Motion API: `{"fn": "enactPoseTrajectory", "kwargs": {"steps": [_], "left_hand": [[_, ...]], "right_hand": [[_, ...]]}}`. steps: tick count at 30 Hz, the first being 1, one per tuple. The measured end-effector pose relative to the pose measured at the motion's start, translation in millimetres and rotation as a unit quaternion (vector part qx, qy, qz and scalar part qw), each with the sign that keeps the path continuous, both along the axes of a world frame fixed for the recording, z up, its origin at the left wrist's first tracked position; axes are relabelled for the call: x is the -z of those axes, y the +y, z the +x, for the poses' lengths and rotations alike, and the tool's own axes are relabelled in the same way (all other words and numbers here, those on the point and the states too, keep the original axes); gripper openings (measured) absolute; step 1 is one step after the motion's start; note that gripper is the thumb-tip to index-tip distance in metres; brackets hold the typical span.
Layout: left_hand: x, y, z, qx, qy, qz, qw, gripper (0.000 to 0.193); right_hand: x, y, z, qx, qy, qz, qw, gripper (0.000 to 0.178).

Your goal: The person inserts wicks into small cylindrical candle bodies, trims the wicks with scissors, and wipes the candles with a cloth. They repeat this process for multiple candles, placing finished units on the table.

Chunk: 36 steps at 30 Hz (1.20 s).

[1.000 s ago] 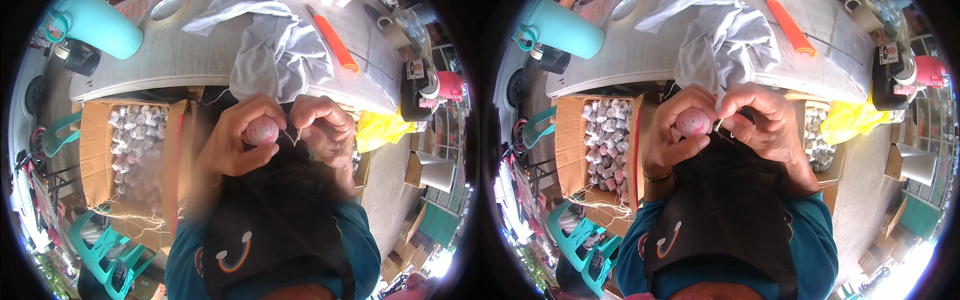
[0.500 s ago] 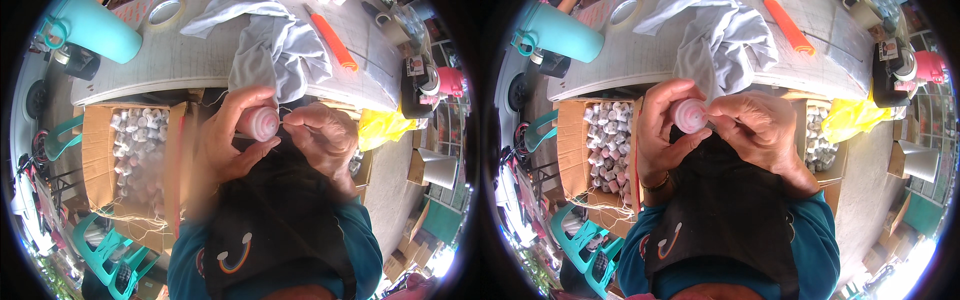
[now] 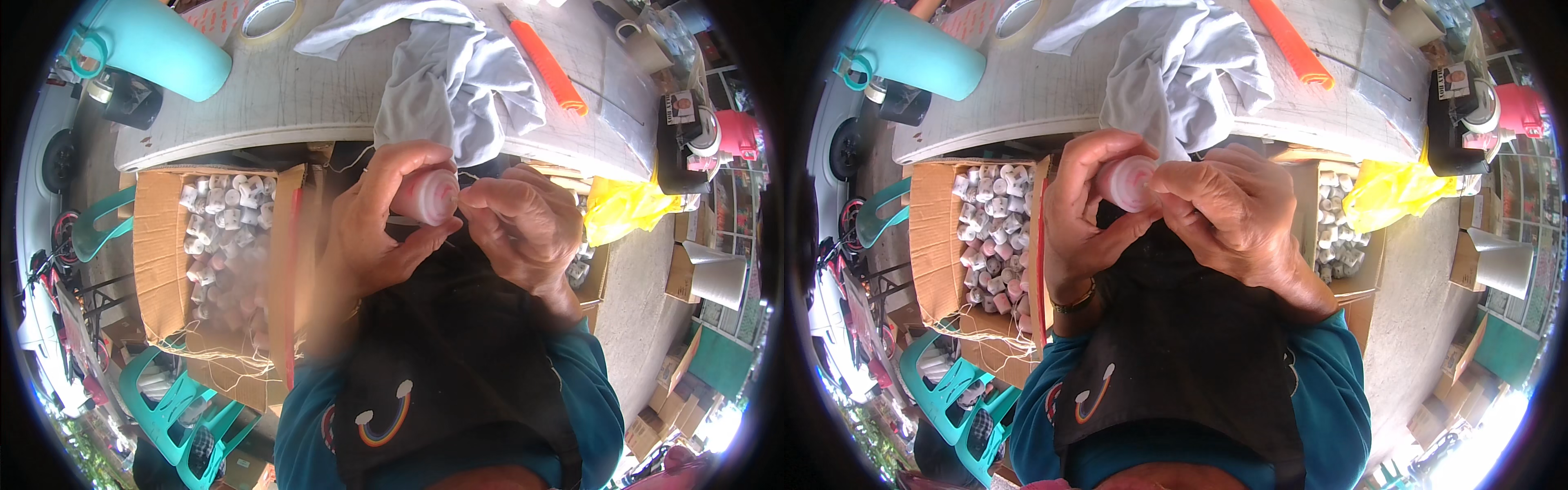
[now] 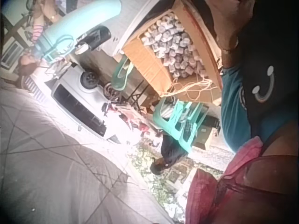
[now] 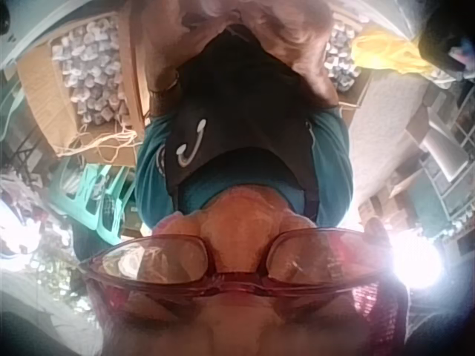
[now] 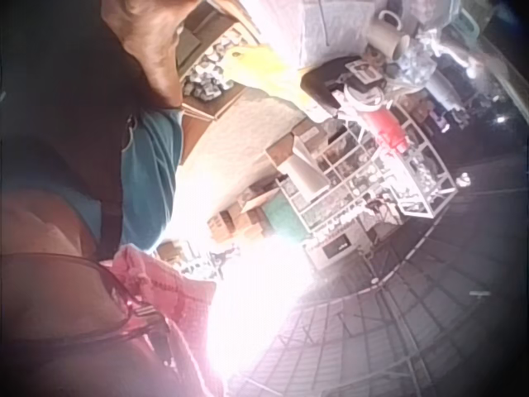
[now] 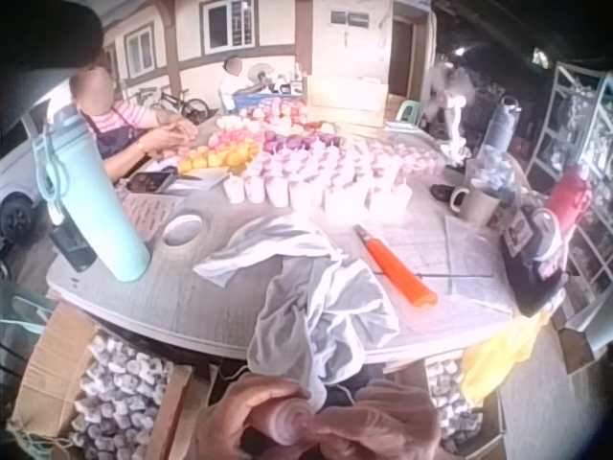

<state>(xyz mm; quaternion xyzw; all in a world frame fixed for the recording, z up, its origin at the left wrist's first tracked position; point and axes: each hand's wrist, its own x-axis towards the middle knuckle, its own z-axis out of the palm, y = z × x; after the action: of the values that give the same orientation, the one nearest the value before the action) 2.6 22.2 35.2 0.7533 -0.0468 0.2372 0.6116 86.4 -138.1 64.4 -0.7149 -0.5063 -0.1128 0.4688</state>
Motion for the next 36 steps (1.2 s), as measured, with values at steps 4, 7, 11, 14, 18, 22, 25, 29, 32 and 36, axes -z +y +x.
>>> {"fn": "enactPoseTrajectory", "kwargs": {"steps": [4,7,11,14,18,22,25,29,32,36], "left_hand": [[1.0,0.6,-0.2,-0.001,-0.001,0.002,1.0,0.059],[1.1,1.0,-0.6,0.003,0.002,-0.003,1.0,0.059],[0.8,1.1,-0.2,-0.001,0.001,0.004,1.0,0.059],[0.6,0.9,-0.1,-0.01,0.001,0.017,1.0,0.057],[1.4,0.6,-0.1,-0.014,-0.003,0.028,1.0,0.053],[2.8,0.8,1.3,-0.005,-0.009,0.023,1.0,0.051],[2.5,0.7,1.7,-0.003,-0.012,0.021,1.0,0.05],[1.2,1.2,1.1,0.0,-0.017,0.038,0.999,0.05],[1.0,3.6,1.8,0.004,-0.021,0.059,0.998,0.049],[0.0,6.4,-0.3,0.029,-0.018,0.118,0.992,0.052]], "right_hand": [[1.8,0.5,0.9,0.009,-0.041,-0.001,0.999,0.031],[3.1,0.7,1.8,0.008,-0.055,0.001,0.998,0.031],[3.1,0.5,2.0,0.004,-0.06,-0.002,0.998,0.029],[2.2,0.5,1.6,0.007,-0.063,-0.005,0.998,0.028],[1.4,1.3,1.2,0.017,-0.064,-0.012,0.998,0.029],[2.2,1.7,1.3,0.02,-0.063,-0.007,0.998,0.028],[2.0,0.7,1.0,0.013,-0.052,-0.015,0.998,0.028],[-0.2,0.0,0.6,0.009,-0.039,-0.019,0.999,0.028],[-2.6,0.9,0.2,0.012,-0.042,-0.036,0.998,0.027],[-3.0,2.1,-0.9,0.014,-0.033,-0.021,0.999,0.025]]}}
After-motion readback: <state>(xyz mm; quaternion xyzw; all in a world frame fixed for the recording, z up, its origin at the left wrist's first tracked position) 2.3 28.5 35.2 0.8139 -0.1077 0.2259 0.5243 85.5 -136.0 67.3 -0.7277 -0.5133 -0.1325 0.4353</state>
